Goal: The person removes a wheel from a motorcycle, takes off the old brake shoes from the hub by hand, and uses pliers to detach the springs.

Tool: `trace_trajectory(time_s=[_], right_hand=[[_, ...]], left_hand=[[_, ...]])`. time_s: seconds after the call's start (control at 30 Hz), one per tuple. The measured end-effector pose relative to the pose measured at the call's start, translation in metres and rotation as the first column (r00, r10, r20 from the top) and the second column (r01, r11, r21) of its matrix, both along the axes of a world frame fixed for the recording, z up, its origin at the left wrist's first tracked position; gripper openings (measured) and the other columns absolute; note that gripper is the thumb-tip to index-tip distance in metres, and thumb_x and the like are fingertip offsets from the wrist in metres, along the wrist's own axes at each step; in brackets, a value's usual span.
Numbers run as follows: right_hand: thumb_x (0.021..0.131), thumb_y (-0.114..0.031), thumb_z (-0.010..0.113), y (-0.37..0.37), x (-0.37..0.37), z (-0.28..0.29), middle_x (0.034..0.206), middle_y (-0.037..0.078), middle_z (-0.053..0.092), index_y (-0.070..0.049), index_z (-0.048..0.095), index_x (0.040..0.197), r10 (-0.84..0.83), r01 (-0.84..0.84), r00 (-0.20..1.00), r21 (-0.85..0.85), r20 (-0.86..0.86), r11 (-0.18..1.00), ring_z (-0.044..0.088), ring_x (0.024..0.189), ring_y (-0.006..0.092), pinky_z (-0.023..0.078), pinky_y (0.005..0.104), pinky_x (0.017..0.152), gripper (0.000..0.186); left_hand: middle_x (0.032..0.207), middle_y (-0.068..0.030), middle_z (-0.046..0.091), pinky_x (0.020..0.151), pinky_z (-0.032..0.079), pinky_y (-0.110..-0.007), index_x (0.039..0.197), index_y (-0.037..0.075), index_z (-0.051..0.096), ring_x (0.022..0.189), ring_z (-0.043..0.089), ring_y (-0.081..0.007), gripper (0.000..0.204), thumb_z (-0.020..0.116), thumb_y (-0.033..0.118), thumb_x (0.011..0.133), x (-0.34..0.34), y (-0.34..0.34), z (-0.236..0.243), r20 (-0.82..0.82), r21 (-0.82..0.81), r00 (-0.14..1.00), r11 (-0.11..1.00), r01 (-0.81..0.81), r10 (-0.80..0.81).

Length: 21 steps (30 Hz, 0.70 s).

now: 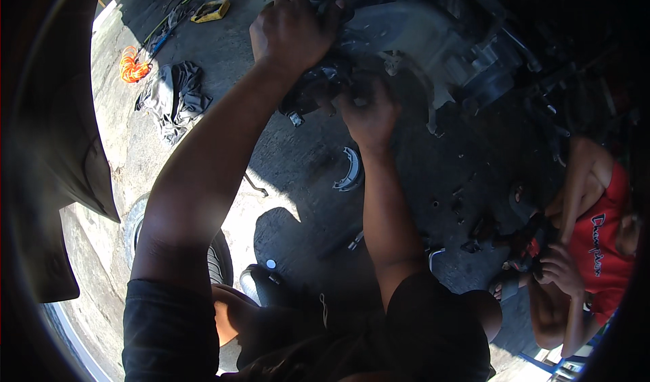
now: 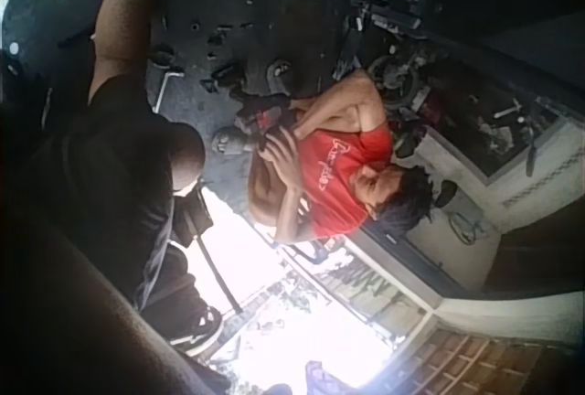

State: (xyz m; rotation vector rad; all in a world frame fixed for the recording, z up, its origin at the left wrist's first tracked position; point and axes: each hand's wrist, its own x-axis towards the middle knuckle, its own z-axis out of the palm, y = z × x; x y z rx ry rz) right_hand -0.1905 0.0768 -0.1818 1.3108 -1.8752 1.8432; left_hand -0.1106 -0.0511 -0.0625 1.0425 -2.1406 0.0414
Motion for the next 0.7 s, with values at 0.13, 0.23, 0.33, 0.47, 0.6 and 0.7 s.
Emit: trace_trajectory(time_s=[0.13,0.23,0.33,0.47,0.6,0.7], right_hand=[[0.073,-0.017,0.075,0.0,-0.002,0.002,0.086,0.012,0.07,-0.005,0.069,0.092,-0.098,0.092,0.975,-0.041,-0.2,0.995,0.07,0.075,0.0304,0.057,0.0395,0.068,0.023],[0.072,-0.02,0.075,0.001,-0.002,0.005,0.086,0.012,0.07,-0.005,0.069,0.09,-0.111,0.103,0.964,-0.044,-0.242,0.994,0.069,0.076,0.0312,0.057,0.0403,0.069,0.024],[0.072,-0.021,0.074,0.003,-0.002,0.01,0.084,0.012,0.07,-0.004,0.068,0.087,-0.104,0.105,0.963,-0.009,-0.248,0.994,0.069,0.075,0.0313,0.057,0.0409,0.067,0.024],[0.072,-0.023,0.073,0.002,-0.001,0.015,0.08,0.013,0.068,-0.004,0.067,0.085,-0.103,0.115,0.963,0.035,-0.25,0.993,0.068,0.073,0.0327,0.057,0.0422,0.065,0.024],[0.074,-0.024,0.071,0.0,-0.002,0.019,0.08,0.015,0.067,-0.003,0.067,0.087,-0.041,0.072,0.959,0.102,-0.28,0.992,0.067,0.073,0.0347,0.057,0.0428,0.065,0.025],[0.072,-0.016,0.072,0.0,-0.003,0.024,0.073,0.014,0.066,-0.004,0.066,0.082,-0.082,0.122,0.939,0.101,-0.335,0.987,0.068,0.066,0.0339,0.055,0.0429,0.059,0.017]], left_hand=[[0.098,-0.0262,0.068,0.073,0.056,-0.053,0.103,0.0,0.051,0.087,0.069,-0.0448,0.063,0.058,0.061,0.09,0.001,-0.003,-0.003,-0.015,-0.078,1.0,0.997,0.007,-0.008],[0.097,-0.0265,0.068,0.073,0.056,-0.053,0.102,0.0,0.051,0.086,0.069,-0.0445,0.062,0.057,0.061,0.09,0.002,-0.003,-0.003,-0.016,-0.075,1.0,0.997,0.02,-0.022],[0.097,-0.0268,0.068,0.074,0.056,-0.053,0.102,0.0,0.051,0.087,0.069,-0.0444,0.063,0.057,0.061,0.09,0.001,-0.002,-0.003,-0.016,-0.056,0.999,0.998,0.027,-0.028],[0.097,-0.0265,0.068,0.073,0.056,-0.053,0.104,0.0,0.051,0.087,0.069,-0.0444,0.063,0.057,0.061,0.09,0.001,-0.004,-0.005,-0.023,-0.087,0.999,0.996,0.024,-0.026],[0.097,-0.0263,0.068,0.073,0.056,-0.053,0.105,0.0,0.05,0.087,0.069,-0.0444,0.064,0.058,0.062,0.089,0.002,-0.004,-0.004,-0.016,-0.082,1.0,0.997,0.006,-0.008],[0.097,-0.0265,0.068,0.075,0.056,-0.052,0.105,0.0,0.05,0.088,0.069,-0.0444,0.065,0.058,0.062,0.089,-0.001,-0.004,-0.004,-0.024,-0.066,0.999,0.997,0.025,-0.026]])
